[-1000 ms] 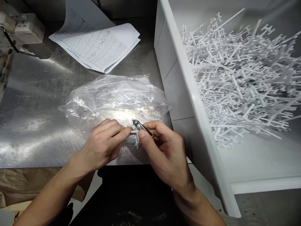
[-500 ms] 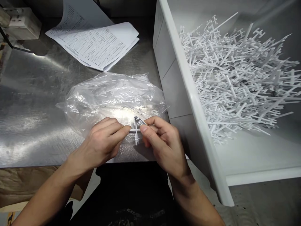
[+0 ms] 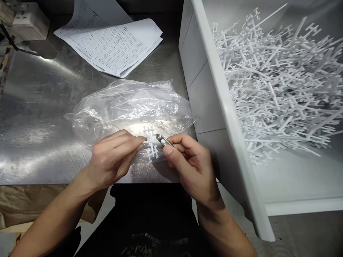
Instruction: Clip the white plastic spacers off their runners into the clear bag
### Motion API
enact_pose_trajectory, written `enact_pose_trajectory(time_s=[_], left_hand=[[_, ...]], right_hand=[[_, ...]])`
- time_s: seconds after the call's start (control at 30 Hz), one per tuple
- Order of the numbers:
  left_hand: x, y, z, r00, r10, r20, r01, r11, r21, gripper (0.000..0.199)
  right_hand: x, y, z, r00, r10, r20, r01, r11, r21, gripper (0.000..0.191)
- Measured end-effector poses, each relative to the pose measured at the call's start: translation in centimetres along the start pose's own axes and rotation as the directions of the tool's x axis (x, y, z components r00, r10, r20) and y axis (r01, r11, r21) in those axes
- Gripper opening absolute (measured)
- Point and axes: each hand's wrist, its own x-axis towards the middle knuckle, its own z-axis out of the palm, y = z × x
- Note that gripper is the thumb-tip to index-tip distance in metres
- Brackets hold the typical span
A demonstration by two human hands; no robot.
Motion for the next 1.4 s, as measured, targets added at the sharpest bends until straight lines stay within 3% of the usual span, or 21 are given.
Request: enact_pose_trajectory(time_s=[0.53, 0.97, 1.27, 1.4], left_hand=[[-0.1, 0.0, 0.1, 0.997, -0.024, -0.072, 0.027, 0.999, 0.047, 0.024], [-0.6, -0.5, 0.2, 0.996, 0.006, -0.092, -0.003, 0.999, 0.038, 0.04], [-0.7, -0.8, 0.3, 0.998, -0.016, -0.054, 0.02, 0.997, 0.078, 0.032], [-0.3, -0.6, 0.5, 0.997, -0.033, -0.075, 0.043, 0.989, 0.138, 0.025]], right_hand=[[-0.4, -0.1, -0.5, 1.0, 0.004, 0.026, -0.003, 1.0, -0.03, 0.011], [-1.0, 0.3, 0.1, 1.0, -0.019, -0.02, 0.018, 0.998, -0.057, 0.009], [-0.8, 0.7, 0.2, 0.993, -0.099, -0.06, 0.092, 0.99, -0.102, 0.006], [-0.7, 0.7, 0.4, 0.995, -0.073, -0.071, 0.069, 0.996, -0.054, 0.013]])
